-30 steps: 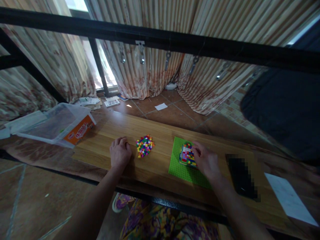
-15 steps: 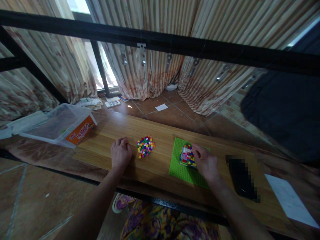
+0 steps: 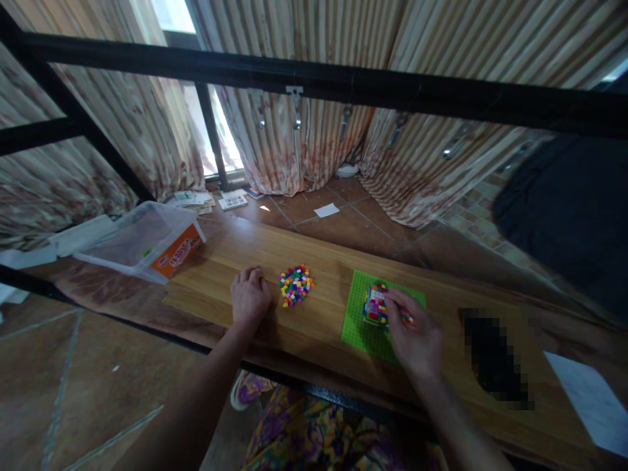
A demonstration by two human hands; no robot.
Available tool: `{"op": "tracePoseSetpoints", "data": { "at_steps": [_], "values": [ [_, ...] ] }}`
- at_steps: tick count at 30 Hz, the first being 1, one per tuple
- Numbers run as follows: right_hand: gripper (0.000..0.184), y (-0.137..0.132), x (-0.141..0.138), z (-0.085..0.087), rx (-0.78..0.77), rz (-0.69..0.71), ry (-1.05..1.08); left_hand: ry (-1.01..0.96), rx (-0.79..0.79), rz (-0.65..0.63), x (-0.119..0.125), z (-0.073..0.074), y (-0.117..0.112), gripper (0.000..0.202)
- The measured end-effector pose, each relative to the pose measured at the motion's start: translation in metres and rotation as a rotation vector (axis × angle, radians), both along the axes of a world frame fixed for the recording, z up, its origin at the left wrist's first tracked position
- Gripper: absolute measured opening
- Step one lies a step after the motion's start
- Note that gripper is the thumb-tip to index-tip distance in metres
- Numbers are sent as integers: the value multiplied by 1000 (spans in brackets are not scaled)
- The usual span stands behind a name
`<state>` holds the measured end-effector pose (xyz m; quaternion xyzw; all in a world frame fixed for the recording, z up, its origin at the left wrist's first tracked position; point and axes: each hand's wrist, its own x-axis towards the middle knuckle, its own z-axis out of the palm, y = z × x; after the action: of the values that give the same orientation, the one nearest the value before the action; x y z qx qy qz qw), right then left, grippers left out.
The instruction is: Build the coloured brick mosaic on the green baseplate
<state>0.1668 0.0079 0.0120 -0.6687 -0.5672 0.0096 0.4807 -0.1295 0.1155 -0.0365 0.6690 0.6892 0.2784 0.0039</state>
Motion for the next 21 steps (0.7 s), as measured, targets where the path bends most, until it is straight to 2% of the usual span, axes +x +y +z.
{"op": "tracePoseSetpoints", "data": {
  "at_steps": [4, 7, 15, 21],
  "values": [
    [24, -1, -45, -2, -85, 248, 2, -12, -15, -3, 1, 1, -1, 27],
    [25, 8, -73, -13, -143, 359, 6, -6, -24, 7, 1, 2, -1, 27],
    [21, 42, -109, -39, -237, 462, -101, -4, -36, 8, 2, 2, -2, 27],
    [15, 53, -122, -50, -240, 436, -229, 0, -28, 8, 1, 0, -2, 28]
  ]
}}
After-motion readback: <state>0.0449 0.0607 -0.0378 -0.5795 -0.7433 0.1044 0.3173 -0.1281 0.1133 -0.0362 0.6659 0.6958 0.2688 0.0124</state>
